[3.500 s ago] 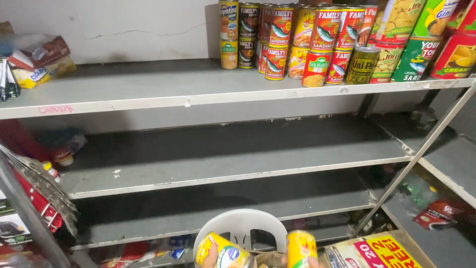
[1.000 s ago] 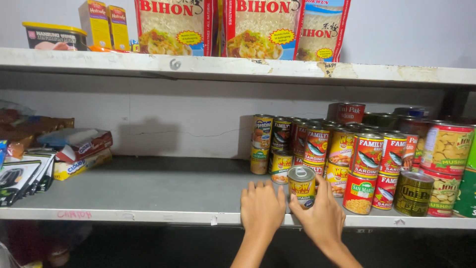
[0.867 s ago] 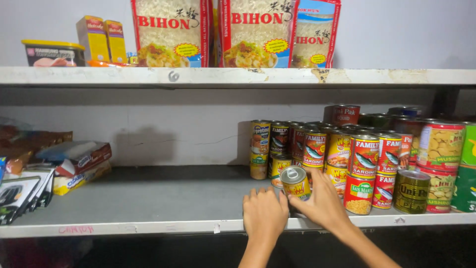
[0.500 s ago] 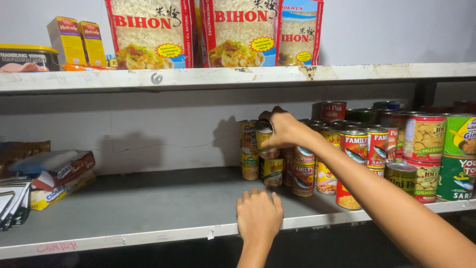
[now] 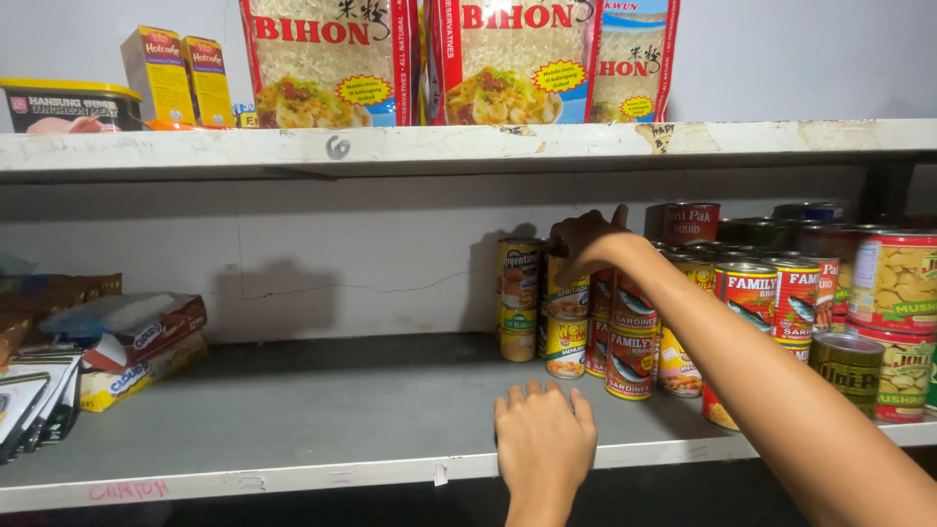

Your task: Restocking various canned food items from a large box onto a store shelf.

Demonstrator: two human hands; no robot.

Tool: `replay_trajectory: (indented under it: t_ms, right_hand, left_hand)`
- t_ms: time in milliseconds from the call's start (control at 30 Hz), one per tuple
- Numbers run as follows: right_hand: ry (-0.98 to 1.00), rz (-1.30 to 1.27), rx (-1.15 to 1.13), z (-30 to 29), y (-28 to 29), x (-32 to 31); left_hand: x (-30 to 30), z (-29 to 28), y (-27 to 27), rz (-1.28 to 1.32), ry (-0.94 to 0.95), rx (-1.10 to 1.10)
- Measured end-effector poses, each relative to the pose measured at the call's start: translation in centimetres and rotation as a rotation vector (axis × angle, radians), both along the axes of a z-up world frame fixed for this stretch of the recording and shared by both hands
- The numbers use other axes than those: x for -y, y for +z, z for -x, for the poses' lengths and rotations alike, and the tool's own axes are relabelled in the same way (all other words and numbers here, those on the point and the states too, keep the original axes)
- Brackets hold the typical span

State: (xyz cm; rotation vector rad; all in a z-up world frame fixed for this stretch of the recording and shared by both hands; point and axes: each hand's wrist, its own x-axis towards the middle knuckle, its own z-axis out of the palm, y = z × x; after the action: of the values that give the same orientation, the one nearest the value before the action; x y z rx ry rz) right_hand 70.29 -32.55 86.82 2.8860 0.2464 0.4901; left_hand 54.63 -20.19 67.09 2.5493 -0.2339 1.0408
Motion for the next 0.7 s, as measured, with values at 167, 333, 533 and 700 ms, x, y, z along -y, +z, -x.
replay_trajectory:
  t_ms: [167, 333, 533, 700]
  right_hand:
    - [-0.029, 0.014, 0.022, -1.3, -0.4, 0.4]
    - [-0.049, 0.015, 0.026, 0.2, -0.5, -0.2]
    - [-0.004, -0.019, 0.06, -0.6, -1.1, 0.7]
    - [0.092, -0.054, 0.06, -1.7, -1.3, 1.6]
  left_hand:
    - [0.0, -0.3, -0.2, 0.005, -0.008, 0.007]
    - [0.1, -0.2, -0.3, 0.006, 0.004, 0.014]
    - [0.2, -0.3, -0.3, -0.002, 0.007, 0.032]
    - [0.2, -0.3, -0.3, 0.005, 0.003, 0.024]
